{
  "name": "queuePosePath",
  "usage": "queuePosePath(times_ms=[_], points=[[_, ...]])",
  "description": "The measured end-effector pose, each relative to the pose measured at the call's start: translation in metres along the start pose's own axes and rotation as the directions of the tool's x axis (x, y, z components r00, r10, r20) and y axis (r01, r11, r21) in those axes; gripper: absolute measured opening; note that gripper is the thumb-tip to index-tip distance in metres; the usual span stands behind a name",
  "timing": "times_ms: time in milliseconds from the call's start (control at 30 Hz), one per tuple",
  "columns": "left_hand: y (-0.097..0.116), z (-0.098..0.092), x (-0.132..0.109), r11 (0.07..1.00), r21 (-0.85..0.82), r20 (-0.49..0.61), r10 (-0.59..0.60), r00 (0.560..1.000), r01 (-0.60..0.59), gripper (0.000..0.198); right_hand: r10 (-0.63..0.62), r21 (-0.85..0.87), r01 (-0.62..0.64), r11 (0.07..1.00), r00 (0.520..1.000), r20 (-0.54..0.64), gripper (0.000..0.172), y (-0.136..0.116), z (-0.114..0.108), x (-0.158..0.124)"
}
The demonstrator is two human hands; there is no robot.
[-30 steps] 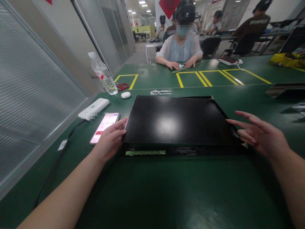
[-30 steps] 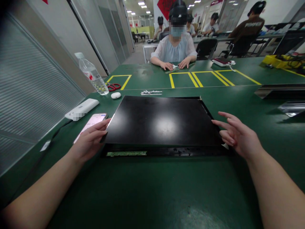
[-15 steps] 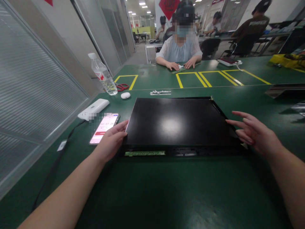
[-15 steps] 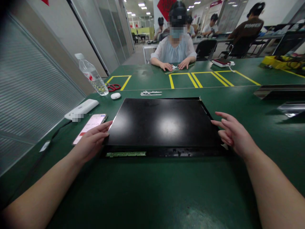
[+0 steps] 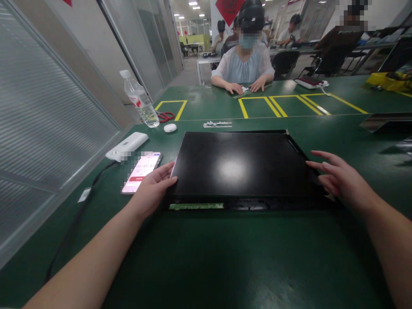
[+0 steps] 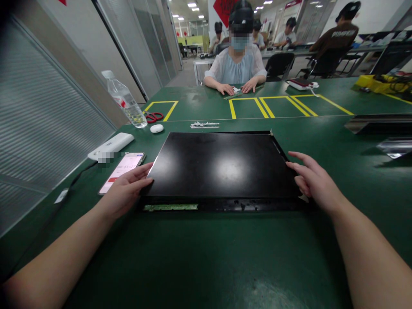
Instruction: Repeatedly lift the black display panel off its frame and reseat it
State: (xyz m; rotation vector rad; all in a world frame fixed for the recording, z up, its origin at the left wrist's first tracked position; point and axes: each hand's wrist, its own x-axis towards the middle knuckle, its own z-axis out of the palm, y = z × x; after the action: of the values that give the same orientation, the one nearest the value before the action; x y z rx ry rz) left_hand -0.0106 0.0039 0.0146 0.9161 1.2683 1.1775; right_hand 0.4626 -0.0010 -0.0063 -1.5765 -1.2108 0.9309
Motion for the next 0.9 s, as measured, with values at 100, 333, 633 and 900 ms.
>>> queuePosePath(times_ms=[100,333,633,900], points=[[-0.001,-0.001,0.001,1.000,0.004,-0.005,0.014,1.000,-0.014,0.053,-0.018,0.041,0.021,0.999,0.997,-0.070,0.055,-0.009,0.001,-0.004],[-0.002,-0.003,0.001,1.000,0.002,0.008,0.016,1.000,-0.016,0.056,-0.061,-0.357,-0.035,0.934,0.965,-0.255,0.041,-0.003,-0.008,0.000],[0.001,-0.001,0.001,0.999,-0.044,-0.005,-0.011,1.000,0.010,0.056,-0.107,-0.743,0.081,0.664,0.994,0.013,0.058,0.036,-0.026,0.024],[0.003,0.000,0.002,0.991,-0.121,0.021,-0.055,0.998,0.057,0.055,-0.130,-0.757,0.121,0.642,0.990,0.048,0.096,0.039,-0.018,0.013]])
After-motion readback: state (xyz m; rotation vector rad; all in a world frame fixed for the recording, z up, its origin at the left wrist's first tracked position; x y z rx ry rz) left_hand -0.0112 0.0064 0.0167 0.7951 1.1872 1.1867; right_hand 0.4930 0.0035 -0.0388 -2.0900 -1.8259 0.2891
